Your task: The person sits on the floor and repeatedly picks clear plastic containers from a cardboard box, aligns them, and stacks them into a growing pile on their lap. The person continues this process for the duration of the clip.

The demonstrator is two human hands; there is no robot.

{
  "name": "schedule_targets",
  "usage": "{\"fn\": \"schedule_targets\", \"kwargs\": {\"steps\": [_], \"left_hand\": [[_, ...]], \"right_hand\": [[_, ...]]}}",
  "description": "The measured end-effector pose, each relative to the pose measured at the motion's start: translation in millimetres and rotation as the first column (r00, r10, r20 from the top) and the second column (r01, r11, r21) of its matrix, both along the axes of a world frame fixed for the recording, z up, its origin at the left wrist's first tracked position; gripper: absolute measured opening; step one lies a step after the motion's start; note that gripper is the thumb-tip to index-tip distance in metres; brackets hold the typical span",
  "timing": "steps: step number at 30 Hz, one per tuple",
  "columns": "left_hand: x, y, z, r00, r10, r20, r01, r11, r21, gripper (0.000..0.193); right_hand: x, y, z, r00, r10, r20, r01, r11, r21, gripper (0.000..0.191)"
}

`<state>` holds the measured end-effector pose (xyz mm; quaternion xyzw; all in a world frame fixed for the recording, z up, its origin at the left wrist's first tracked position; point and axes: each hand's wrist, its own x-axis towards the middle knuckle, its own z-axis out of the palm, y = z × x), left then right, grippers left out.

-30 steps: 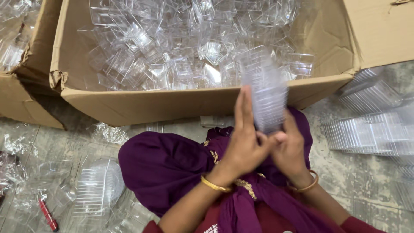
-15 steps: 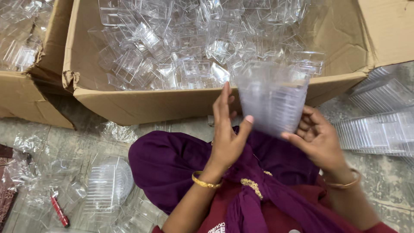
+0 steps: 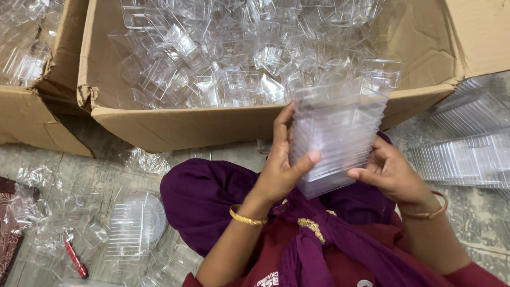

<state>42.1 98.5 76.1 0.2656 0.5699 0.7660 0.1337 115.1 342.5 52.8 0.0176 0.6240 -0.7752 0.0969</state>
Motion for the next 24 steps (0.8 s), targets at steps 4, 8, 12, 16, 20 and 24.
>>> {"fn": "schedule_targets", "kwargs": {"steps": [4,8,12,16,20,24], "left_hand": [[-1,8,8,0.981,0.172,-0.088,-0.189,0.953,-0.236,0.074],[-16,9,9,0.991,0.136,0.012,-0.132,0.975,-0.176,0.072],[-34,2,7,0.996,0.023,-0.088,-0.054,0.927,-0.371,0.071],[-42,2,11,0.995,-0.065,-0.074,0.024,0.893,-0.45,0.072],[-47,6,15,0.995,-0.067,-0.067,0.02,0.843,-0.538,0.068],[-54,9,13,0.995,-0.095,-0.011,0.069,0.791,-0.608,0.068]], "right_hand": [[2,-8,-1,0.992,-0.123,0.027,0.11,0.95,0.293,0.087],[5,-11,24,0.99,-0.062,-0.127,0.074,0.993,0.088,0.092],[5,2,57,0.903,-0.134,-0.409,0.24,0.945,0.22,0.105],[4,7,72,0.931,0.023,-0.365,0.157,0.876,0.456,0.081],[5,4,72,0.928,0.0,-0.372,0.217,0.812,0.541,0.077],[7,5,64,0.92,-0.022,-0.39,0.252,0.796,0.551,0.078]]}}
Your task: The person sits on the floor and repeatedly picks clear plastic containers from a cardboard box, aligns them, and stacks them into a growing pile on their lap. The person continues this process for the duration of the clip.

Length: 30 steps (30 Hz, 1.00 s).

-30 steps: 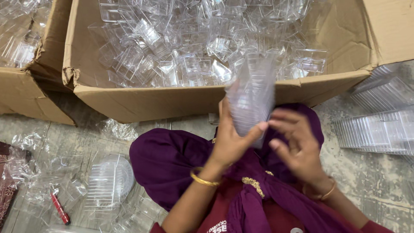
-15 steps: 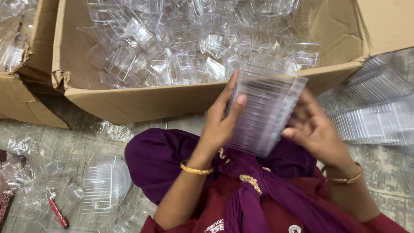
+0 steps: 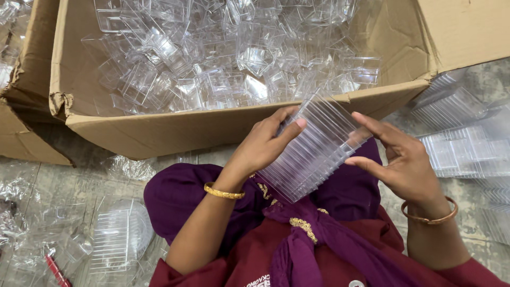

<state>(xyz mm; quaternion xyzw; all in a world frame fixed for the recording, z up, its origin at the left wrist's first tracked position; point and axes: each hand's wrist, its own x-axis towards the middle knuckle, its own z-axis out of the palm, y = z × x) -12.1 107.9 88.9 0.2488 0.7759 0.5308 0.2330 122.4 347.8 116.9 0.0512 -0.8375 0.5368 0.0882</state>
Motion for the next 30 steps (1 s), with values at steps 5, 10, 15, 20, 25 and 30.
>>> {"fn": "schedule_targets", "kwargs": {"steps": [5,10,15,20,25,30], "left_hand": [[-7,2,-5,0.999,-0.054,-0.006,0.054,0.998,-0.035,0.072],[-13,3,-9,0.996,-0.079,0.051,0.082,0.994,-0.069,0.07],[-15,11,-15,0.988,-0.134,0.078,0.132,0.991,0.022,0.075],[-18,23,-20,0.981,-0.169,0.095,0.169,0.986,0.012,0.083],[-23,36,-26,0.981,-0.161,0.105,0.168,0.984,-0.058,0.088],[-25,42,-29,0.978,-0.181,0.108,0.189,0.979,-0.074,0.09]], "right_hand": [[4,10,-10,0.997,-0.071,0.029,0.073,0.992,-0.099,0.074],[9,21,-13,0.978,-0.207,-0.013,0.204,0.972,-0.121,0.07],[17,28,-13,0.966,-0.257,-0.026,0.252,0.96,-0.123,0.069],[25,37,-14,0.951,-0.31,-0.013,0.306,0.944,-0.123,0.07],[30,47,-14,0.93,-0.366,0.018,0.365,0.92,-0.146,0.069],[31,51,-20,0.93,-0.364,0.046,0.366,0.914,-0.178,0.067]]}}
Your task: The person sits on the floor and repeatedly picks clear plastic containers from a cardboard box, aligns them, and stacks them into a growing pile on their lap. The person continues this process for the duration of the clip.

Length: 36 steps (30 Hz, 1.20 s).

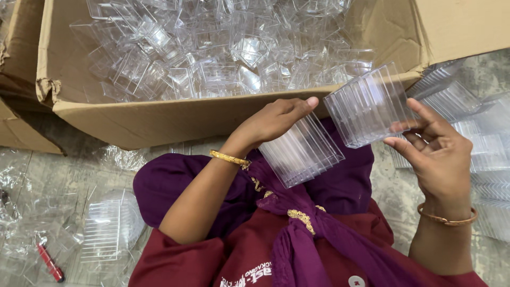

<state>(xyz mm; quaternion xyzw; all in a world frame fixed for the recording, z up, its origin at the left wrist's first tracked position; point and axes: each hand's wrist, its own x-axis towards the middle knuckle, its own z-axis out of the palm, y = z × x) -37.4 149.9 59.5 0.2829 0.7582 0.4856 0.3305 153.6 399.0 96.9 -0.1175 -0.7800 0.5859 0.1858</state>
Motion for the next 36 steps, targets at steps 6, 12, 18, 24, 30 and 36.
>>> {"fn": "schedule_targets", "kwargs": {"steps": [6,12,18,24,30,36], "left_hand": [[2,7,2,0.999,-0.035,0.021,0.034,0.999,0.032,0.092],[3,19,-3,0.996,-0.067,0.063,0.064,0.997,0.043,0.094],[6,43,-22,0.992,-0.027,0.12,0.009,0.99,0.143,0.101],[22,70,-28,0.991,-0.016,0.134,0.008,0.998,0.061,0.102],[39,48,-49,0.896,0.11,0.43,-0.133,0.991,0.024,0.088],[97,-14,-97,0.68,-0.156,0.716,-0.056,0.963,0.264,0.078]], "right_hand": [[0,-8,-8,0.995,0.065,0.078,-0.057,0.994,-0.095,0.068],[9,-20,6,0.973,0.178,0.144,-0.199,0.968,0.154,0.075],[11,-43,9,0.941,0.316,-0.118,-0.098,0.592,0.8,0.083],[18,-41,-29,0.956,0.222,-0.191,0.077,0.439,0.895,0.058],[84,23,-131,0.925,-0.339,-0.171,0.375,0.889,0.263,0.063],[159,63,-274,0.641,-0.763,-0.087,0.754,0.646,-0.118,0.085]]}}
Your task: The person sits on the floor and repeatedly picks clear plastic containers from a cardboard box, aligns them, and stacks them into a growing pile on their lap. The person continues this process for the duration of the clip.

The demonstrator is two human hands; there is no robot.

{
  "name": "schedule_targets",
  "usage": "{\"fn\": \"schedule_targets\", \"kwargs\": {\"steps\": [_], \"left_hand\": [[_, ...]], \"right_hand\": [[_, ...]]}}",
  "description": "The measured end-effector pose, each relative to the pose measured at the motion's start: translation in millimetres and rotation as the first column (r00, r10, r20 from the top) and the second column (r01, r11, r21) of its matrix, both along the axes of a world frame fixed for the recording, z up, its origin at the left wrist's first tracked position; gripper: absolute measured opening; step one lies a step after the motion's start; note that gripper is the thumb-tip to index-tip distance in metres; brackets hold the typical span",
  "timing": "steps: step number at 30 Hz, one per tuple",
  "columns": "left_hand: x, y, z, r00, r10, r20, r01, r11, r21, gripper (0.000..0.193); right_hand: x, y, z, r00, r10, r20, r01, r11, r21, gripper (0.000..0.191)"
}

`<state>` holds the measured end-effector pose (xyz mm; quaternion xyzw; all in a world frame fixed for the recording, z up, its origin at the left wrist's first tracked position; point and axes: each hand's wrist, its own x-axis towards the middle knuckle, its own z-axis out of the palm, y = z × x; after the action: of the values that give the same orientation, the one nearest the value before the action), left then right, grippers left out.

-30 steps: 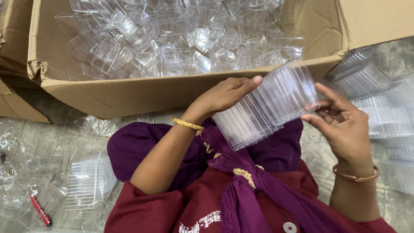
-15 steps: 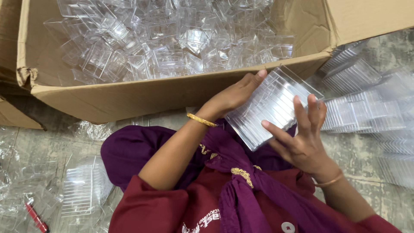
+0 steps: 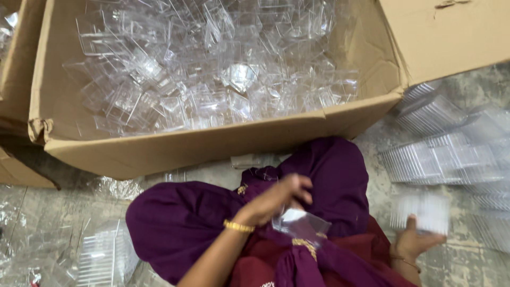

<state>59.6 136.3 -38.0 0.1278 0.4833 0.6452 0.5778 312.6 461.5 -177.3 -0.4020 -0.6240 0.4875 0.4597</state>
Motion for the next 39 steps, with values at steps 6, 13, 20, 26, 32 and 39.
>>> {"fn": "schedule_targets", "kwargs": {"steps": [6,13,20,26,32,39], "left_hand": [[8,-43,-5,0.892,-0.378,-0.247,0.413,0.905,0.107,0.084],[-65,-68,66,0.782,0.124,-0.611,-0.129,0.991,0.037,0.086],[-161,-69,133,0.338,0.272,-0.901,-0.42,0.9,0.114,0.088],[-188,-70,131,0.257,0.463,-0.848,-0.627,0.748,0.218,0.081],[-197,-66,119,0.559,0.423,-0.713,-0.592,0.806,0.014,0.094],[-192,-51,109,0.586,0.335,-0.738,-0.472,0.881,0.025,0.104]], "right_hand": [[-30,57,-13,0.987,-0.118,0.113,0.134,0.98,-0.146,0.092],[-93,2,84,0.964,-0.19,0.188,0.095,0.902,0.422,0.056],[-357,-34,248,0.328,0.638,0.696,-0.943,0.173,0.285,0.041],[-466,-94,199,-0.437,-0.229,0.87,-0.809,-0.322,-0.491,0.064],[-452,-70,269,-0.133,0.233,0.963,-0.971,0.164,-0.174,0.094],[-425,-135,273,0.078,0.996,-0.041,-0.992,0.082,0.095,0.062]]}}
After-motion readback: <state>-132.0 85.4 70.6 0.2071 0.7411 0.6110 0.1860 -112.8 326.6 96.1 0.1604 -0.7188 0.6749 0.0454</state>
